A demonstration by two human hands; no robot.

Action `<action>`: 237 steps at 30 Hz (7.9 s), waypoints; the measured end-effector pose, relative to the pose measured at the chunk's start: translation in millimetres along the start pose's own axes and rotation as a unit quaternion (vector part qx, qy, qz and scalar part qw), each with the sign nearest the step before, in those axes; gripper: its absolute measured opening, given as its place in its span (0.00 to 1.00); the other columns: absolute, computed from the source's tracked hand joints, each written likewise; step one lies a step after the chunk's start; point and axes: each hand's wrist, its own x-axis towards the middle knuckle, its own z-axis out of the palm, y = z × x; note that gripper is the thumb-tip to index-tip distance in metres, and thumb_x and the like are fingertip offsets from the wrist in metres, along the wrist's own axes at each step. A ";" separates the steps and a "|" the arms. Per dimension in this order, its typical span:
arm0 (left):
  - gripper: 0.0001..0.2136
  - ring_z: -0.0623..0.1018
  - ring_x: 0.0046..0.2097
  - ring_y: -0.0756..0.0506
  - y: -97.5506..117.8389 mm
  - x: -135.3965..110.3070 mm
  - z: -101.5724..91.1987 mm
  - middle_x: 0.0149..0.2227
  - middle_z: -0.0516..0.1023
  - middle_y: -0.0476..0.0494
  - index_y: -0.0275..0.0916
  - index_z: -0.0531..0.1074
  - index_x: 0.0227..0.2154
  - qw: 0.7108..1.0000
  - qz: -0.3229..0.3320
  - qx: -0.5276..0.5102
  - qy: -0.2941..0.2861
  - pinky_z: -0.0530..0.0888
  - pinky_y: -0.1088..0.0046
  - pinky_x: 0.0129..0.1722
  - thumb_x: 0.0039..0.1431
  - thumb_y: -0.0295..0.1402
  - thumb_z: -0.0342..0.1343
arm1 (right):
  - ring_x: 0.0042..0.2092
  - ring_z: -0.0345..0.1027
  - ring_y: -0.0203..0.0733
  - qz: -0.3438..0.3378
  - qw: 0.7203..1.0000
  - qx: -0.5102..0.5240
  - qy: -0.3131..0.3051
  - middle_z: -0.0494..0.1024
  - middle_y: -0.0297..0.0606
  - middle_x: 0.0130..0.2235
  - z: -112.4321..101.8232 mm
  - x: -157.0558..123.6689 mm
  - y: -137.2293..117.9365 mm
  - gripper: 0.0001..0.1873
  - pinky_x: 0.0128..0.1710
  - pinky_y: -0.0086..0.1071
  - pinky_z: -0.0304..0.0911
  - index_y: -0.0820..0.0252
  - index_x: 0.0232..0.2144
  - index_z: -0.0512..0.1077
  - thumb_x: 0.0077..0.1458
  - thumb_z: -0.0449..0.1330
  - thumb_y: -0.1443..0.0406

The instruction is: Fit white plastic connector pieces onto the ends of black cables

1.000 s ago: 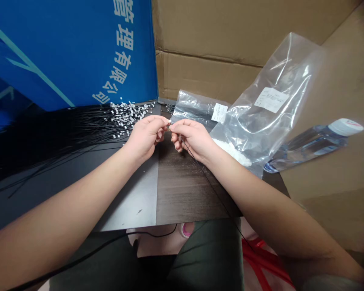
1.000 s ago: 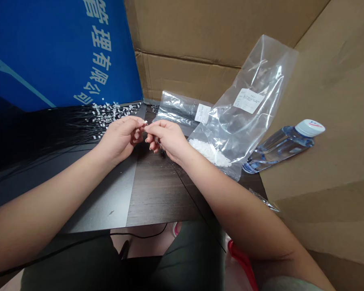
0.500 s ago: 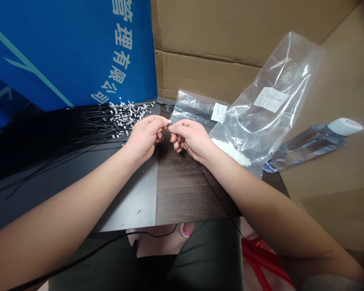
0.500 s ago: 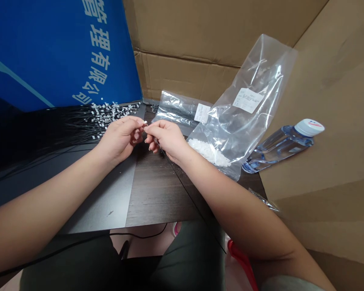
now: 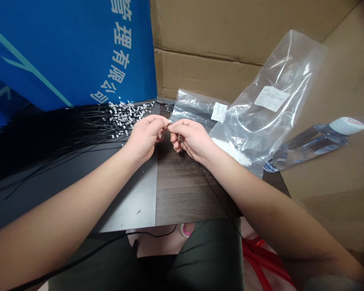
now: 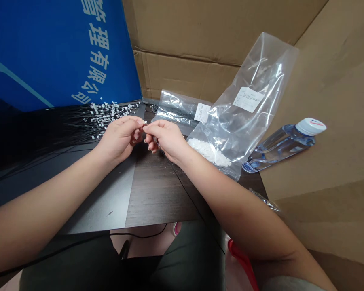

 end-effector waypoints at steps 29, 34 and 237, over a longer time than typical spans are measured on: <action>0.04 0.65 0.23 0.53 2.7 10.0 -13.8 0.23 0.71 0.50 0.37 0.77 0.24 0.999 -0.010 0.023 -0.021 0.57 0.76 0.22 0.44 0.31 0.64 | 0.27 0.75 0.35 -0.037 0.991 -0.127 0.017 0.81 0.35 0.29 -13.6 6.4 -5.9 0.17 0.27 0.30 0.72 0.60 0.38 0.76 0.59 0.70 0.52; 0.04 0.66 0.24 0.53 3.7 11.4 -15.6 0.23 0.71 0.49 0.36 0.77 0.23 0.999 -0.014 0.039 -0.029 0.59 0.77 0.23 0.42 0.31 0.64 | 0.31 0.74 0.34 -0.142 0.970 -0.197 0.001 0.81 0.33 0.33 -22.1 9.4 -2.9 0.13 0.34 0.31 0.72 0.58 0.45 0.79 0.59 0.69 0.60; 0.05 0.69 0.25 0.52 -10.8 -1.2 -3.6 0.25 0.74 0.49 0.36 0.76 0.28 0.986 0.052 0.157 -0.023 0.64 0.74 0.26 0.53 0.32 0.64 | 0.22 0.66 0.30 -0.076 0.977 -0.187 0.067 0.74 0.29 0.23 -13.4 7.8 -7.0 0.12 0.22 0.27 0.66 0.60 0.27 0.72 0.63 0.66 0.71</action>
